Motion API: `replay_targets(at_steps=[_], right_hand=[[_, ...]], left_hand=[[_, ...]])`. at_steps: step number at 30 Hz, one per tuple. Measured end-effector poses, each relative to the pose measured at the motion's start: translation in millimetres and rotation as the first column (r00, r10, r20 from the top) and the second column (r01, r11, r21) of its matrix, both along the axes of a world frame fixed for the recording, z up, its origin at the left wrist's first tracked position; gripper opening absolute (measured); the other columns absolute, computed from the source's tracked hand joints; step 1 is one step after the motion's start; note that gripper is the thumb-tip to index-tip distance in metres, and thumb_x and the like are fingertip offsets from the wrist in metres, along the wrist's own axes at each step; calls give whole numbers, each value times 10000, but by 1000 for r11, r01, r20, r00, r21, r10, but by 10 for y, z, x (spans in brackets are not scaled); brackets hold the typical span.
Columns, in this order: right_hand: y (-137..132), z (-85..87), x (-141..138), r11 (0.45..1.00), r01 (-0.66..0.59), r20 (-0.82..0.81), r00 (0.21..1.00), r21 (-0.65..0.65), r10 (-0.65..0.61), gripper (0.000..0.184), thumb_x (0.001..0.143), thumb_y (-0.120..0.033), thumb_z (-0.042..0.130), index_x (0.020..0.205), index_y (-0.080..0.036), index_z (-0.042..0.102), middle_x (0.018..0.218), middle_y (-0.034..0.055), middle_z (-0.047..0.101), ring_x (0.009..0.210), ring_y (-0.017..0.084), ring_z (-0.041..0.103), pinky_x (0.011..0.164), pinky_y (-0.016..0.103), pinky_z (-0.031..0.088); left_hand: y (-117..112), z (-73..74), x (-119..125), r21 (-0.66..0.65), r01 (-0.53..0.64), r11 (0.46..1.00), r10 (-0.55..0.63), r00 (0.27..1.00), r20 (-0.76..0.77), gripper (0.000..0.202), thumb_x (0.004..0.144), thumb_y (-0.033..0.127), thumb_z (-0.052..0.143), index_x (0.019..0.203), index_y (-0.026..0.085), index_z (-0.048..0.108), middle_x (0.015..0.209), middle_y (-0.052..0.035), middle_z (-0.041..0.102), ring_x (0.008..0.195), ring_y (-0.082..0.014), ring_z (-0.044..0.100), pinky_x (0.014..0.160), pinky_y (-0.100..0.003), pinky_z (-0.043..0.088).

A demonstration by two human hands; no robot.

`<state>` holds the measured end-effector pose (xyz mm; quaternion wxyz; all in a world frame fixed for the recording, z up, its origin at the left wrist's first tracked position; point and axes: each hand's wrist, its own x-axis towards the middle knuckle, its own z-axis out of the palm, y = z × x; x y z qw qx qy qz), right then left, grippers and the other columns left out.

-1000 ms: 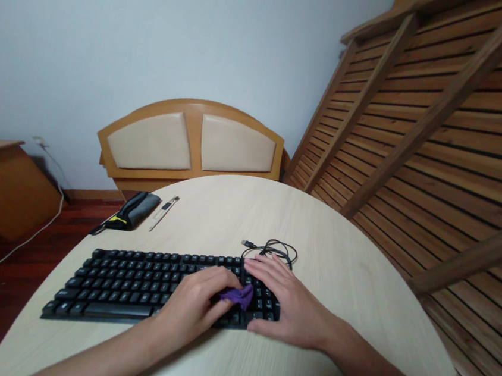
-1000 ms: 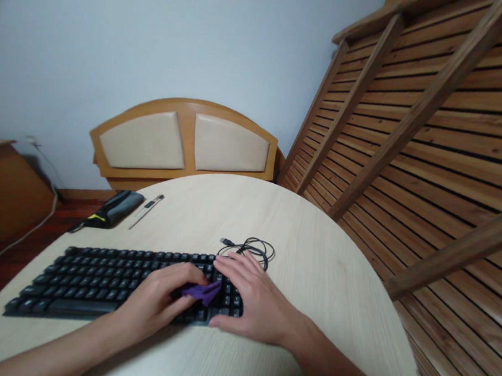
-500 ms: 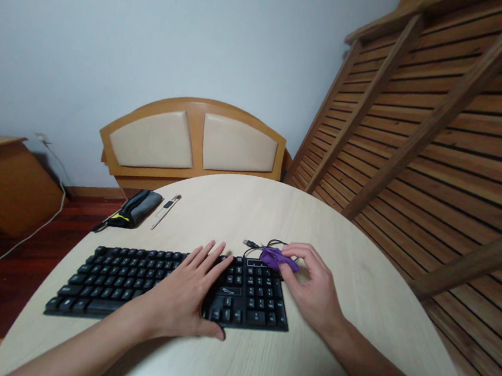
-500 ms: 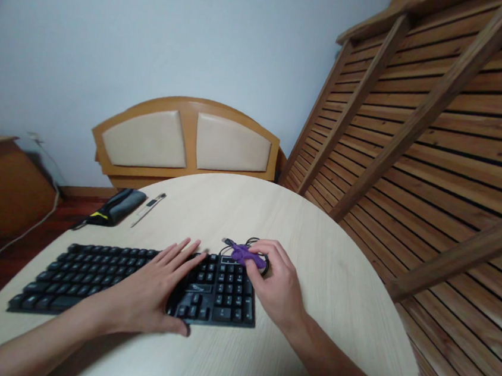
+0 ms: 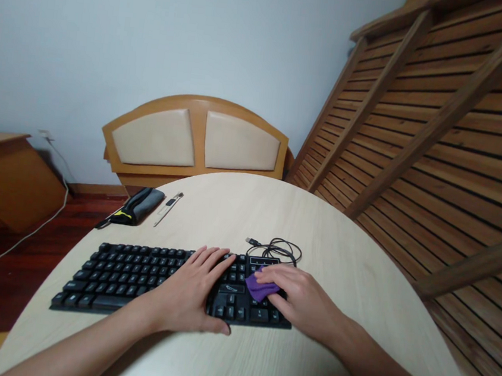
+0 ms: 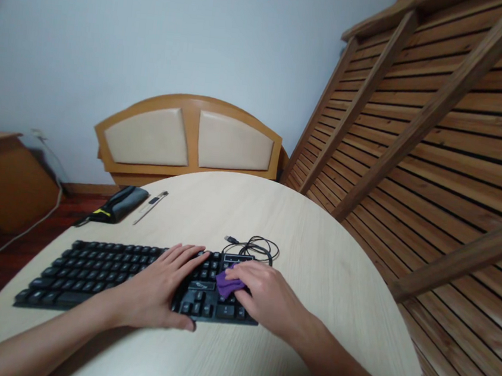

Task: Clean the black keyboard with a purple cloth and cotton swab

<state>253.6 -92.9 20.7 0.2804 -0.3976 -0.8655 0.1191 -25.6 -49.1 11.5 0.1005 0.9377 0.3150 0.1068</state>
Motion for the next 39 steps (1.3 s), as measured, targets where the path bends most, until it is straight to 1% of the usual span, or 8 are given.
replay_targets(at_steps=[3, 8, 12, 20, 26, 29, 33, 39], right_hand=[[-23, 40, 22, 1000, 7, -5, 1000, 19, -6, 300, 864, -88, 584, 1102, -228, 703, 1089, 15, 771, 1030, 196, 702, 920, 367, 562], [23, 35, 4, 960, 225, -122, 971, 165, -206, 259, 912, -113, 556, 1102, -224, 691, 1035, 46, 748, 977, 218, 686, 872, 409, 569], [99, -23, -46, 947, 247, -89, 968, 204, -234, 262, 897, -95, 569, 1086, -224, 698, 1005, 65, 705, 950, 235, 653, 838, 433, 568], [62, -16, -56, 998, 38, -36, 999, 48, -36, 267, 852, -125, 640, 1110, -192, 650, 1144, 104, 678, 1174, 264, 589, 995, 451, 502], [39, 74, 17, 988, -156, 16, 988, -9, 156, 108, 877, -157, 627, 962, -213, 666, 893, 45, 681, 911, 209, 629, 828, 356, 524], [15, 111, 43, 983, -184, 22, 983, -21, 184, 229, 801, -123, 644, 1008, -215, 682, 983, 59, 681, 926, 202, 630, 840, 349, 525], [-8, 158, 84, 979, -193, 7, 981, -66, 194, 357, 725, -122, 685, 1068, -219, 684, 1251, 86, 671, 1110, 228, 632, 1011, 412, 484], [11, 201, 116, 971, -222, 24, 974, -86, 225, 264, 820, -115, 668, 1043, -240, 731, 1114, 45, 738, 1035, 211, 639, 975, 420, 503]], left_hand=[[2, -17, -6, 7, 7, 1000, -7, 1000, 11, 1215, 672, 851, 671, 1584, 154, 272, 1588, -227, 339, 1452, -446, 322, 1191, -670, 236], [0, -19, -15, 26, 31, 999, -32, 998, 47, 1198, 679, 833, 686, 1593, 190, 252, 1583, -217, 347, 1446, -448, 322, 1181, -679, 243], [-5, -6, -13, 13, 19, 1000, -19, 999, 31, 1190, 680, 815, 701, 1581, 159, 281, 1576, -224, 353, 1442, -453, 323, 1183, -677, 245], [-4, 8, 0, 23, 21, 1000, -21, 1000, 13, 1184, 681, 822, 692, 1577, 167, 278, 1570, -226, 359, 1442, -437, 333, 1187, -663, 246], [-6, 7, -2, 9, 16, 1000, -16, 999, 33, 1188, 667, 827, 698, 1568, 159, 308, 1575, -231, 352, 1440, -452, 324, 1177, -676, 250], [-3, -2, -4, 6, 16, 1000, -16, 999, 35, 1195, 664, 823, 705, 1571, 157, 302, 1579, -230, 344, 1442, -451, 321, 1183, -670, 243], [3, -21, -9, 15, 27, 1000, -28, 997, 67, 1182, 667, 819, 705, 1578, 189, 294, 1572, -208, 363, 1434, -448, 334, 1182, -672, 239], [5, -26, -9, 17, 24, 1000, -25, 998, 63, 1192, 659, 833, 700, 1576, 187, 296, 1572, -207, 363, 1429, -450, 338, 1178, -678, 247]])
